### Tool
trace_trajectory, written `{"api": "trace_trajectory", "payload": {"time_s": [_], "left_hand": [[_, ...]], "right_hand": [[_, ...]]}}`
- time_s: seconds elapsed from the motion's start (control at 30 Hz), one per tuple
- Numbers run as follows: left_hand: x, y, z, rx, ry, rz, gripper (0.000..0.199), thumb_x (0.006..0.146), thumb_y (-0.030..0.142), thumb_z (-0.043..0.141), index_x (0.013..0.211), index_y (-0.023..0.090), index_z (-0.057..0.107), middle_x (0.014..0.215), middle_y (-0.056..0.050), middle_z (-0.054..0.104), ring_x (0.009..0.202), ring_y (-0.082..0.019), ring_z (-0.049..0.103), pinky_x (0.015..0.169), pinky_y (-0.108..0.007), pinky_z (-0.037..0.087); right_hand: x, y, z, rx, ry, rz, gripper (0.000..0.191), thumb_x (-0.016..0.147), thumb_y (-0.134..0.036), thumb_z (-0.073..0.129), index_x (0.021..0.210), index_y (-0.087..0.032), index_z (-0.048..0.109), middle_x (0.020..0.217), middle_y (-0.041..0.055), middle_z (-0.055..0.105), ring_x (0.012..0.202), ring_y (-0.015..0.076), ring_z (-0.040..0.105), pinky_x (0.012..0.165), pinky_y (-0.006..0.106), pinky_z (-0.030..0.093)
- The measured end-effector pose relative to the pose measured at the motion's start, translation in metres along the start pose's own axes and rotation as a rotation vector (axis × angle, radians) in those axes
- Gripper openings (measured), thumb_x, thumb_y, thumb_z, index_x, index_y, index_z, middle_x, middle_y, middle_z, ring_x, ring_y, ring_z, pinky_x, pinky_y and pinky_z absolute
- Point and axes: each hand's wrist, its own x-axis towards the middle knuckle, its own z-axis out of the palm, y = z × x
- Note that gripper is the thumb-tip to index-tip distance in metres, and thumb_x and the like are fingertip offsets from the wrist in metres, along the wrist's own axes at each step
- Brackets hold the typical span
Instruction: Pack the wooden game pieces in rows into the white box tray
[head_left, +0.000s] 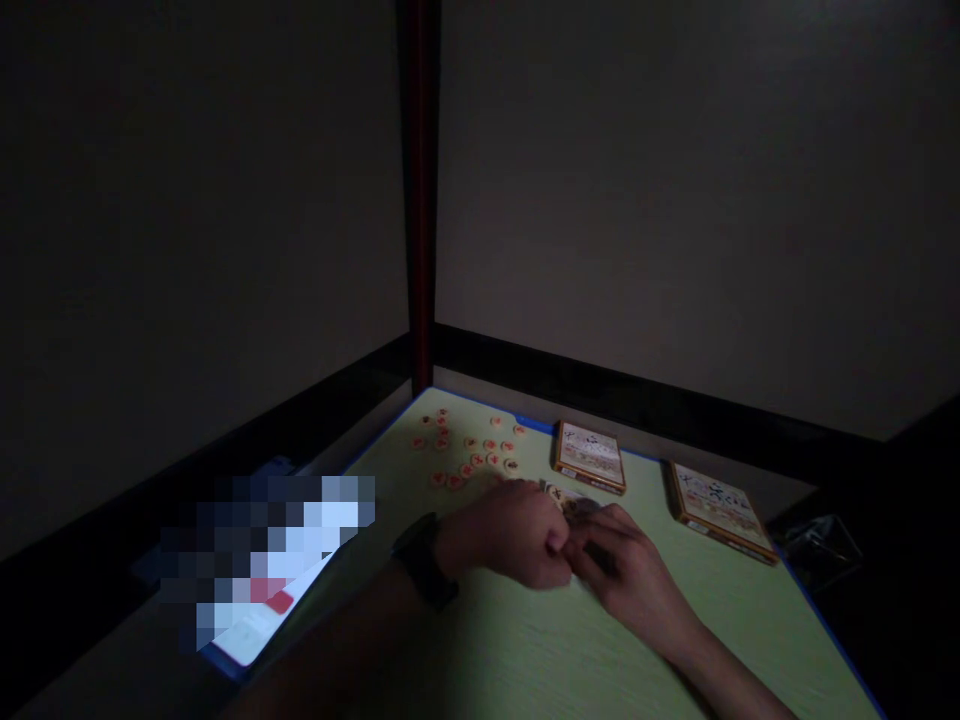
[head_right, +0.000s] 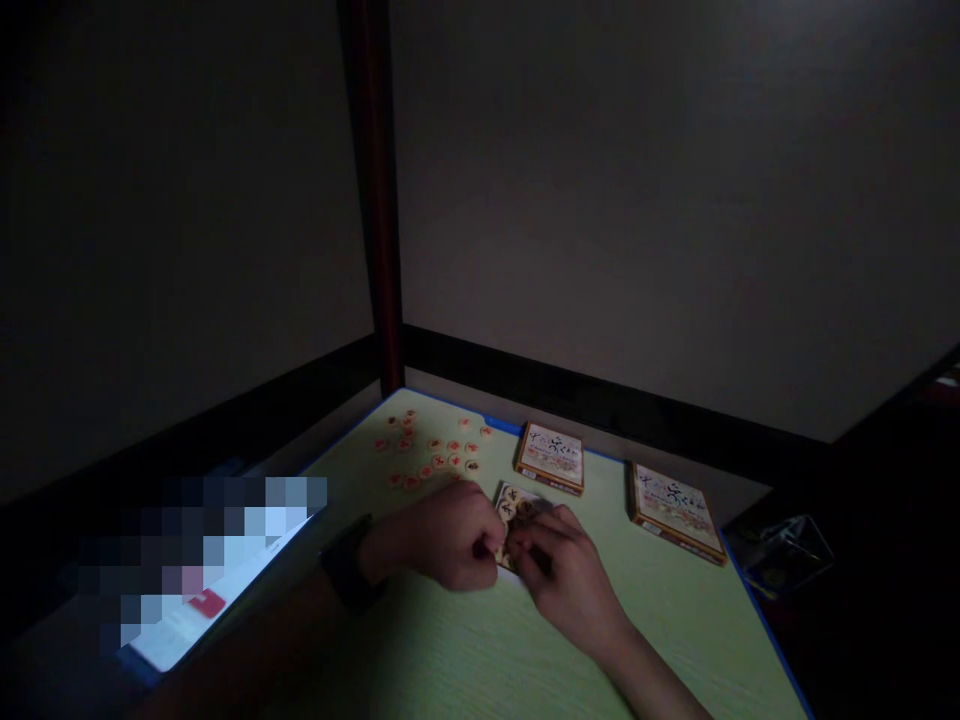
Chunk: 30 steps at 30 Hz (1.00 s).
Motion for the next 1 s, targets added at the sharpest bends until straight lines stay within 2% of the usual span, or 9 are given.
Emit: {"api": "trace_trajectory", "payload": {"time_s": [0.07,0.13,0.2,0.27,0.37,0.5,0.67,0.83,1.0], "left_hand": [[0.001,-0.022,-0.006,0.039,0.109,-0.193,0.021,0.071,0.025,0.062,0.052,0.018,0.058,0.051,0.002,0.058,0.050,-0.010,0.044,0.053,-0.024,0.031],[0.000,-0.050,-0.013,0.127,0.251,-0.510,0.021,0.078,0.026,0.057,0.060,0.018,0.062,0.059,-0.001,0.063,0.058,-0.013,0.052,0.057,-0.025,0.033],[-0.005,-0.078,-0.020,0.213,0.415,-0.798,0.025,0.087,0.026,0.048,0.075,0.018,0.068,0.073,-0.005,0.069,0.071,-0.017,0.061,0.066,-0.027,0.040],[-0.012,-0.101,-0.025,0.276,0.548,-0.967,0.028,0.093,0.025,0.042,0.094,0.017,0.069,0.092,-0.009,0.072,0.087,-0.020,0.065,0.078,-0.029,0.045],[-0.025,-0.123,-0.027,0.357,0.533,-1.023,0.033,0.092,0.022,0.044,0.116,0.012,0.064,0.114,-0.015,0.068,0.110,-0.025,0.061,0.094,-0.034,0.045],[-0.035,-0.131,-0.021,0.400,0.389,-1.018,0.033,0.090,0.025,0.052,0.118,0.011,0.061,0.122,-0.019,0.064,0.117,-0.031,0.058,0.094,-0.039,0.047],[-0.040,-0.129,-0.017,0.399,0.224,-0.963,0.028,0.092,0.022,0.051,0.117,0.016,0.064,0.123,-0.015,0.065,0.114,-0.031,0.061,0.092,-0.042,0.049],[-0.042,-0.127,-0.018,0.468,0.223,-0.959,0.034,0.093,0.012,0.039,0.107,0.017,0.070,0.118,-0.015,0.067,0.111,-0.029,0.062,0.088,-0.040,0.050],[-0.042,-0.133,-0.023,0.349,0.216,-0.989,0.031,0.094,0.022,0.046,0.113,0.020,0.070,0.120,-0.013,0.068,0.110,-0.028,0.064,0.088,-0.038,0.051]], "right_hand": [[0.000,0.008,-0.007,0.001,0.089,0.026,0.020,0.091,-0.029,0.057,0.080,-0.024,0.073,0.081,0.0052,0.072,0.083,0.0229,0.061,0.074,0.035,0.048],[-0.001,0.021,-0.014,-0.003,0.221,0.081,0.024,0.089,-0.038,0.059,0.077,-0.024,0.074,0.076,0.0055,0.072,0.079,0.0234,0.062,0.072,0.035,0.049],[-0.002,0.036,-0.020,0.003,0.365,0.177,0.029,0.085,-0.046,0.060,0.075,-0.023,0.074,0.076,0.0067,0.073,0.077,0.0243,0.064,0.070,0.035,0.050],[-0.004,0.051,-0.021,0.040,0.464,0.314,0.034,0.081,-0.053,0.061,0.075,-0.022,0.074,0.078,0.0077,0.074,0.073,0.0248,0.065,0.067,0.035,0.051],[-0.006,0.067,-0.018,0.145,0.499,0.498,0.040,0.074,-0.058,0.061,0.075,-0.021,0.074,0.077,0.0082,0.076,0.070,0.0258,0.067,0.066,0.035,0.053],[-0.007,0.074,-0.013,0.230,0.483,0.596,0.039,0.069,-0.057,0.062,0.075,-0.021,0.075,0.080,0.0090,0.077,0.076,0.0285,0.070,0.073,0.039,0.054],[-0.007,0.078,-0.011,0.260,0.434,0.607,0.036,0.068,-0.055,0.063,0.073,-0.021,0.074,0.082,0.0095,0.078,0.079,0.0299,0.070,0.078,0.041,0.054],[-0.007,0.081,-0.009,0.261,0.397,0.594,0.035,0.069,-0.054,0.064,0.073,-0.021,0.074,0.084,0.0097,0.078,0.080,0.0297,0.071,0.077,0.040,0.054],[-0.006,0.082,-0.008,0.282,0.372,0.597,0.037,0.068,-0.056,0.063,0.074,-0.021,0.074,0.083,0.0096,0.078,0.079,0.0293,0.071,0.075,0.039,0.054]]}}
